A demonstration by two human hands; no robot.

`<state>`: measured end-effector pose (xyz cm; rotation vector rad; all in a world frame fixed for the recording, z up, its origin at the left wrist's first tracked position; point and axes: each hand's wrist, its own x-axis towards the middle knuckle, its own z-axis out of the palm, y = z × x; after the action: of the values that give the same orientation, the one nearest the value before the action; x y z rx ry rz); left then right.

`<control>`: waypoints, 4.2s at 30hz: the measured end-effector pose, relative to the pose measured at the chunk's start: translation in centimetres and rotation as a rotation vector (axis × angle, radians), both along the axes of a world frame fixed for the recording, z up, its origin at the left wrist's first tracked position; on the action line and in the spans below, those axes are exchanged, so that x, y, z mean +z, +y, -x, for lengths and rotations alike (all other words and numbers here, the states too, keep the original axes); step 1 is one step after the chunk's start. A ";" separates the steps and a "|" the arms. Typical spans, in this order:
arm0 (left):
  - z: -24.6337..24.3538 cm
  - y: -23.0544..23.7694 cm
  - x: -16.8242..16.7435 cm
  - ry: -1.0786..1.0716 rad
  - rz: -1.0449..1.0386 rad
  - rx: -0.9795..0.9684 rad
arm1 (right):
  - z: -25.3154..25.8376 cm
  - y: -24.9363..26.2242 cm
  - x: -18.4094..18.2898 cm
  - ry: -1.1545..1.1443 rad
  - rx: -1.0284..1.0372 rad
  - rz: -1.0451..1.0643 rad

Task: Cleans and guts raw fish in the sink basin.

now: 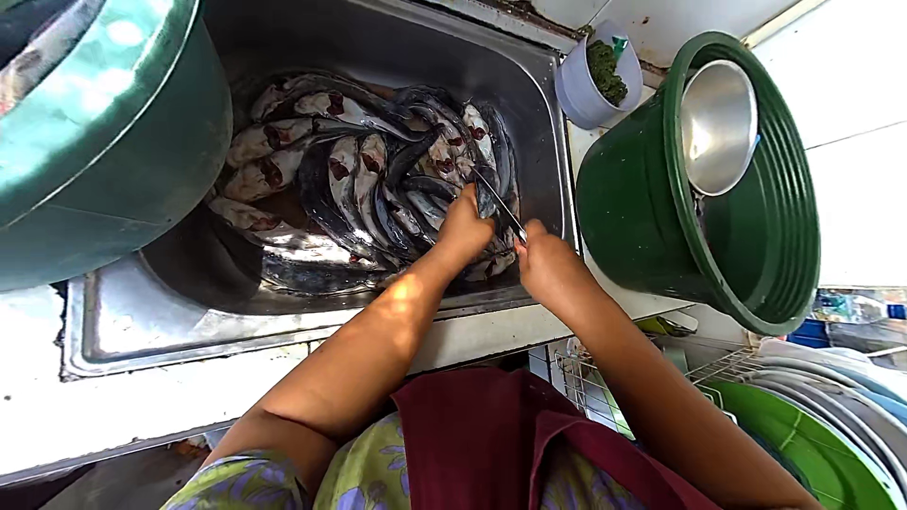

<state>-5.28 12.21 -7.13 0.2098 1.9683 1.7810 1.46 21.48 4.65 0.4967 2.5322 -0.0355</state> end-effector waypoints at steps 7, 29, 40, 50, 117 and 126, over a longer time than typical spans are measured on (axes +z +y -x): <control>-0.1 0.4 -0.4 0.025 -0.063 -0.022 | 2.7 -0.1 -0.1 0.062 0.020 0.101; -0.5 0.3 -0.2 -0.086 -0.300 -0.072 | -1.1 3.2 0.2 0.137 -0.202 0.302; -0.7 0.3 -0.2 -0.190 -0.422 -0.039 | -1.3 2.4 -0.7 0.205 -0.212 0.365; -0.8 0.4 -1.2 -0.002 -0.228 -0.181 | 2.9 1.3 -0.9 0.140 -0.228 0.278; 12.2 -11.3 -5.7 0.947 1.207 -0.890 | -7.0 9.5 -6.1 0.324 -0.809 1.189; 15.0 -12.2 -6.1 0.870 1.513 -1.044 | -7.3 9.6 -6.4 0.367 -0.825 1.212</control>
<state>-20.27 0.04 -13.25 1.2330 2.3590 -0.6839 8.72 31.05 -1.72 0.9623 1.8940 -1.9128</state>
